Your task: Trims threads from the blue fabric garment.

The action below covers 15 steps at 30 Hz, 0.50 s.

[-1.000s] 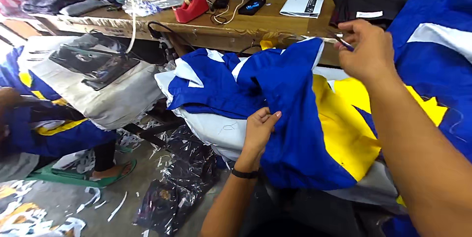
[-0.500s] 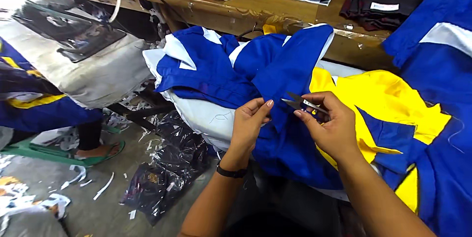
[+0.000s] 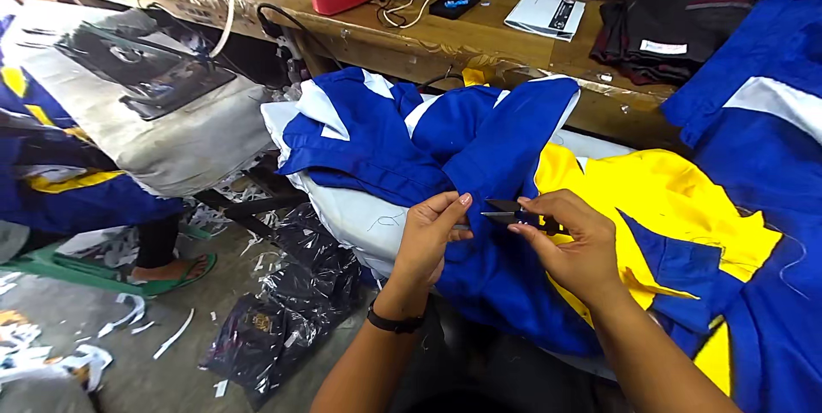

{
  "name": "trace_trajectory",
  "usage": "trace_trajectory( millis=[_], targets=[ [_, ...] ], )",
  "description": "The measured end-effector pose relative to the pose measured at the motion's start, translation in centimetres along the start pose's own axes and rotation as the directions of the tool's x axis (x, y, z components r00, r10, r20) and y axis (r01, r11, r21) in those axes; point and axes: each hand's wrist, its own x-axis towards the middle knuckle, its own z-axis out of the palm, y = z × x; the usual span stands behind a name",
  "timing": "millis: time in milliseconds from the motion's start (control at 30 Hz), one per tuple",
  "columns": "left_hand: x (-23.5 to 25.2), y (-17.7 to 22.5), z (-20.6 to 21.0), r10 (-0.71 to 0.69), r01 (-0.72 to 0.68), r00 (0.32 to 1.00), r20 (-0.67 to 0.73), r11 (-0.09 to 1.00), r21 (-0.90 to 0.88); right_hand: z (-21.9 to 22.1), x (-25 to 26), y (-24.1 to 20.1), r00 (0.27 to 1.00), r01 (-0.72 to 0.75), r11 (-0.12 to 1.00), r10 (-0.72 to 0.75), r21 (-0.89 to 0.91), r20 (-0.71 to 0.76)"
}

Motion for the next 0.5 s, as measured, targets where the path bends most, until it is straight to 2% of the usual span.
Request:
trace_trajectory(
  millis=[233,500],
  targets=[
    [-0.38,0.30,-0.06,0.017,-0.017,1.000,0.013,1.000,0.017,0.27,-0.09,0.17,0.998,-0.049,0.983,0.040,0.176,0.052],
    [-0.78,0.37,-0.09,0.082,-0.085,0.996,0.026,0.991,0.108,0.21,-0.06,-0.15,1.000,-0.014,0.997,0.014,0.080,0.006]
  ],
)
